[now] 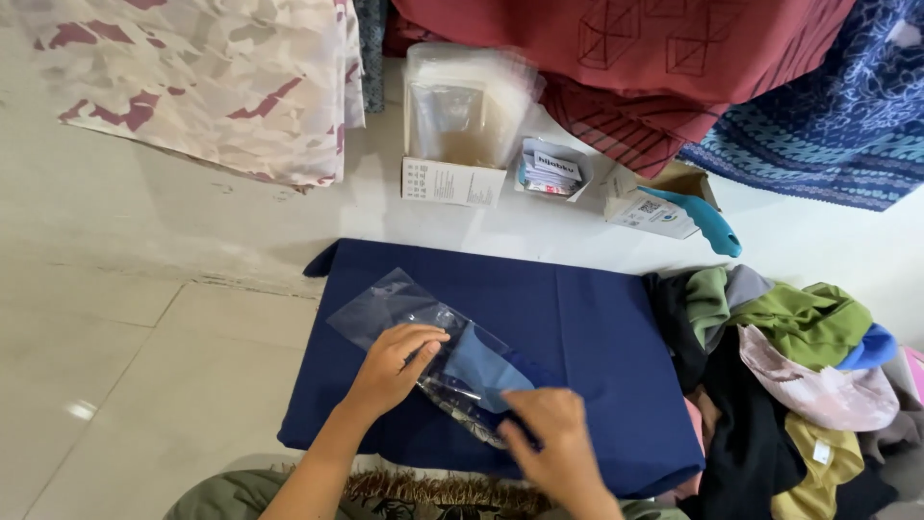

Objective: Lint rolling, folding, and placing fabric into plastic bags for packaging.

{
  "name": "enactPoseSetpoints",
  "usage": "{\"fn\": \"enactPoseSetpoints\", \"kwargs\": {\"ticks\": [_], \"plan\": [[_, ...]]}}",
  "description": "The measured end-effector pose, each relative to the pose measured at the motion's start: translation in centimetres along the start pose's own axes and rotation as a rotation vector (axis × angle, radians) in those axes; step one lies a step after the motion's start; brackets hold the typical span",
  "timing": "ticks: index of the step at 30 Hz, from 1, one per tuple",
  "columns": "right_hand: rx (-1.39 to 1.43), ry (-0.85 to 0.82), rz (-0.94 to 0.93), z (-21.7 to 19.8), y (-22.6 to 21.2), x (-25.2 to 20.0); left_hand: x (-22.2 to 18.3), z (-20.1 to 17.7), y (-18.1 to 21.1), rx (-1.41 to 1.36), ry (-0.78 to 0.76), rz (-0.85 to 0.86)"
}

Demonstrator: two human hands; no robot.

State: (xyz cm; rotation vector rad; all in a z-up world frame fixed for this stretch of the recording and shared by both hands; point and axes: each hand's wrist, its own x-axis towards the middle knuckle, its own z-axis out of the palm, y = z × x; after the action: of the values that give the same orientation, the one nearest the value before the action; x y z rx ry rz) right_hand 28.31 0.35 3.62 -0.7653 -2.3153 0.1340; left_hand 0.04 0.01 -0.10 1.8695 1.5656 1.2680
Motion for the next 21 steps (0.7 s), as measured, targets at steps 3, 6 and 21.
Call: {"fn": "enactPoseSetpoints", "kwargs": {"ticks": [3, 6, 21], "plan": [[0.147, -0.1, 0.314, -0.2, 4.8, -0.5, -0.1, 0.4, -0.4, 0.012, -0.01, 0.028], [0.295, -0.325, 0.151, -0.3, 6.1, 0.5, 0.0, 0.7, -0.7, 0.036, -0.023, 0.054], [0.016, -0.647, -0.11, 3.7, 4.6, -1.0, -0.4, 6.0, -1.7, 0.62, -0.151, 0.545]]}}
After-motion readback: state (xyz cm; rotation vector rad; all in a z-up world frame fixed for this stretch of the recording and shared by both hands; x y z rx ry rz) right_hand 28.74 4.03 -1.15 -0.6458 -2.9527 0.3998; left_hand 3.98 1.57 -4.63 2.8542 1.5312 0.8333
